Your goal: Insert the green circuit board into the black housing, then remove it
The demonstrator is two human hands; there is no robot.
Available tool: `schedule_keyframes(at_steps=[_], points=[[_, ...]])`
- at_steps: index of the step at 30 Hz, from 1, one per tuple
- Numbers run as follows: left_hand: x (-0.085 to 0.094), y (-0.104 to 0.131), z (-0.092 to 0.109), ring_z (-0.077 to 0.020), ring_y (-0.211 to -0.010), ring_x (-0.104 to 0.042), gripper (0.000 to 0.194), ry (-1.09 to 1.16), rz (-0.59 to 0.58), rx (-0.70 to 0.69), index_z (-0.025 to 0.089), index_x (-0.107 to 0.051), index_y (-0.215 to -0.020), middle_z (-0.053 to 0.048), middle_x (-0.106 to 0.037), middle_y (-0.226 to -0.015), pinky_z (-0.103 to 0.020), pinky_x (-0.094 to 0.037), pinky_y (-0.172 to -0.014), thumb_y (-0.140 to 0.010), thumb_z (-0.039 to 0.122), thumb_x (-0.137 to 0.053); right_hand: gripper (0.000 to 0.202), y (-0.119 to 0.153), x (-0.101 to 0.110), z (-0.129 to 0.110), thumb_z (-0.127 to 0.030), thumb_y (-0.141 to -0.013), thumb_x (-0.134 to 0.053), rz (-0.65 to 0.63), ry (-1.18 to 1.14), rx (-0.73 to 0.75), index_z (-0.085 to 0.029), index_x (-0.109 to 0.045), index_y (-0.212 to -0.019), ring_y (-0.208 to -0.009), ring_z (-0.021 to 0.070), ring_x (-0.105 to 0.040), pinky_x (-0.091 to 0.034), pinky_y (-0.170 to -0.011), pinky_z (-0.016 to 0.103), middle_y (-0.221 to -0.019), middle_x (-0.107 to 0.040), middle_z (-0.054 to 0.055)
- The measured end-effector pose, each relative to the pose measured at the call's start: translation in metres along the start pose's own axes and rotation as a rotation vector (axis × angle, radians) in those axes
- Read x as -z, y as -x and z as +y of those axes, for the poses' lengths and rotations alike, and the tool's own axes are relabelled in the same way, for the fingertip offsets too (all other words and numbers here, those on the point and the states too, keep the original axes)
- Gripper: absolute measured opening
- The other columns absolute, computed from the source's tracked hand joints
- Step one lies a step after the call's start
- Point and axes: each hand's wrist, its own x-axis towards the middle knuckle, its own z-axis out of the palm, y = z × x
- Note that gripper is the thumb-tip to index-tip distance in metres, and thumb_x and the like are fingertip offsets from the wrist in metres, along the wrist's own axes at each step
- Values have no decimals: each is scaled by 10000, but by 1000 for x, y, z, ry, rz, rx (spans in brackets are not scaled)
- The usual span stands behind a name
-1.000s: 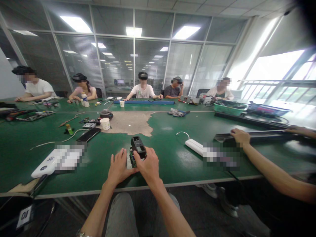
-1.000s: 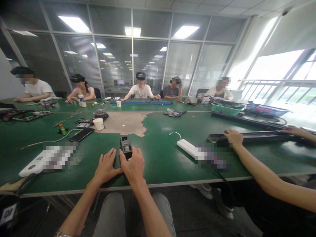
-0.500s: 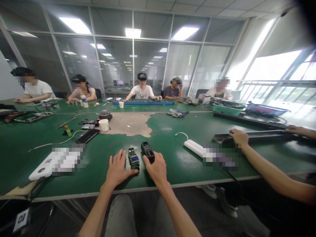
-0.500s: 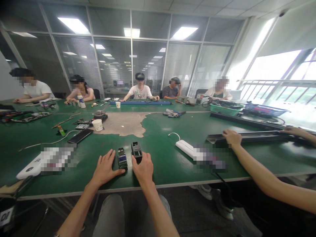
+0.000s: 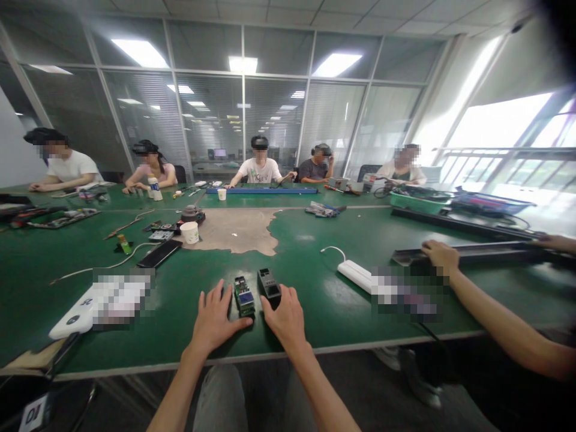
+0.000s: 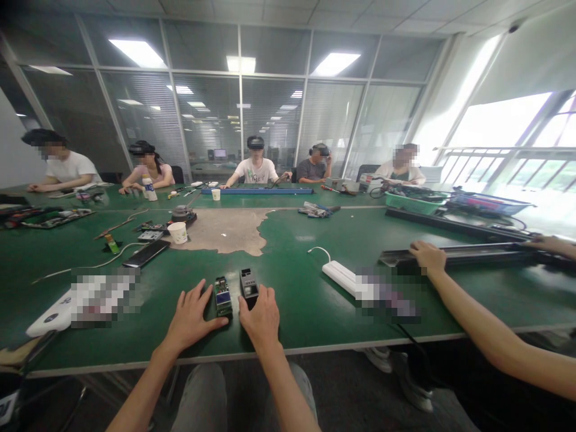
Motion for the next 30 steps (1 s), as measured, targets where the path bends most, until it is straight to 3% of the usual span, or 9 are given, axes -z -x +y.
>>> schedule_keyframes(at_steps=[4, 11, 19, 25, 30], points=[[0, 0, 0, -336, -1445, -218, 1021, 1, -5, 0, 165, -384, -1452, -162, -239, -1574, -543, -85, -1173, -696, 849, -450, 656, 2, -3, 2, -472, -829, -601, 27, -11, -5, -71, -449, -1325, -1038, 282, -585, -479, -865, 355, -1134, -555, 165], [1, -1, 0, -332, -1439, -234, 1058, -2, -2, -4, 154, -375, -1458, -170, -250, -1568, -553, -92, -1171, -686, 875, -424, 653, 0, -2, 5, -532, -845, -569, 21, -70, -9, -92, -470, -1317, -1065, 283, -581, -481, -883, 361, -1141, -568, 163], [9, 0, 4, -333, -1435, -248, 994, 12, -14, -7, 229, -405, -1445, -150, -273, -1563, -563, -99, -1166, -685, 868, -447, 338, 0, 1, 5, -376, -871, -547, -13, -131, 32, -157, -601, -1122, -954, 238, -602, -472, -851, 340, -1003, -614, 102], [11, 1, 5, -342, -1427, -260, 940, 22, -15, -7, 254, -441, -1420, -139, -282, -1562, -566, -104, -1163, -689, 842, -490, 298, -7, 11, -1, -400, -876, -547, 15, -248, 38, -174, -645, -1044, -926, 220, -606, -454, -855, 327, -973, -654, 86], [10, 2, 5, -338, -1422, -272, 907, 19, 0, -9, 256, -447, -1413, -138, -293, -1557, -568, -108, -1162, -703, 817, -510, 302, -12, 26, -27, -409, -882, -545, 43, -325, 63, -182, -645, -1053, -936, 215, -607, -445, -853, 315, -1002, -667, 88]])
